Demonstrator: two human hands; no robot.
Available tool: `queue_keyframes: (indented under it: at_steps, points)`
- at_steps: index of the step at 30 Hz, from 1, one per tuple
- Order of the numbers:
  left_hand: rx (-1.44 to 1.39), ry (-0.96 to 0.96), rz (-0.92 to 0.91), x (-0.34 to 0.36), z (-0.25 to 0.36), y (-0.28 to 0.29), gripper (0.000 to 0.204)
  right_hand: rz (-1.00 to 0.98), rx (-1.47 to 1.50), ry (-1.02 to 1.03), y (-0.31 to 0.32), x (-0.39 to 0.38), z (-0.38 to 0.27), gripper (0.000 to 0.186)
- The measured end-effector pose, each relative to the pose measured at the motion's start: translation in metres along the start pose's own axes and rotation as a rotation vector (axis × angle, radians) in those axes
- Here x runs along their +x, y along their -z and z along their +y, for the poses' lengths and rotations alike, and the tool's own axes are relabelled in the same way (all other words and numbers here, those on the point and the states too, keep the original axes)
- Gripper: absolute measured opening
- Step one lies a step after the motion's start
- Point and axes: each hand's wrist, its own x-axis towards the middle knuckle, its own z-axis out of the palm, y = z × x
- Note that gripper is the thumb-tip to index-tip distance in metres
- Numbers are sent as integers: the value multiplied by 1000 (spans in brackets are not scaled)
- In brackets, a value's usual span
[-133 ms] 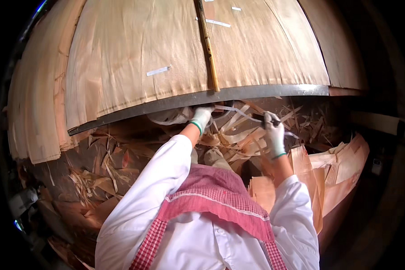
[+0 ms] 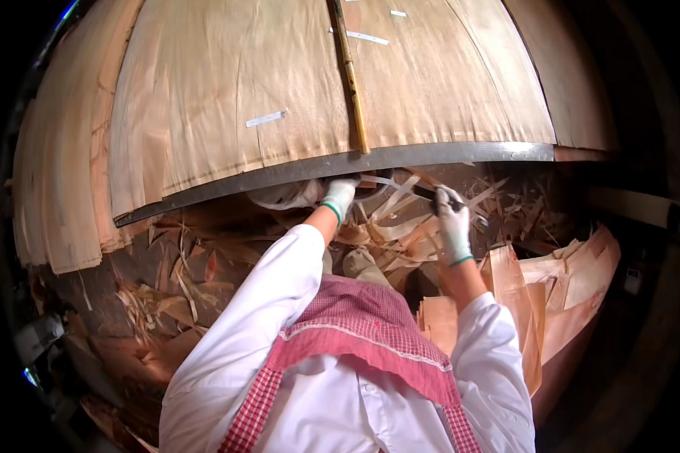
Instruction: The person handles large, thin sheets of wood veneer, removing damaged or narrow strips by hand and with a small knife, and taping pieces together on a metal table in a large workshop.
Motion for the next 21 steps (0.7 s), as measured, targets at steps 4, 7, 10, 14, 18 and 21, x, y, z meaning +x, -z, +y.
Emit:
queue_keyframes:
  at_steps: [4, 7, 10, 14, 18, 21]
  points:
    - [-36, -11, 86, 16, 0, -13, 29, -37, 234, -72, -75, 1, 5, 22]
    - [-114, 3, 106, 22, -5, -22, 28, -35, 330, -113, -115, 10, 21, 21]
    - [-217, 21, 126, 23, -15, -20, 26, -66, 71, -77, -132, 20, 48, 22]
    - [-276, -64, 161, -7, -40, 37, 25, -115, -87, -9, -141, 18, 47, 24]
    - [399, -645, 565, -135, -38, 236, 17, -43, -274, 157, -129, 28, 72, 32]
    - [123, -499, 1068, -214, -240, 540, 22, -56, -310, 312, -145, 19, 55, 26]
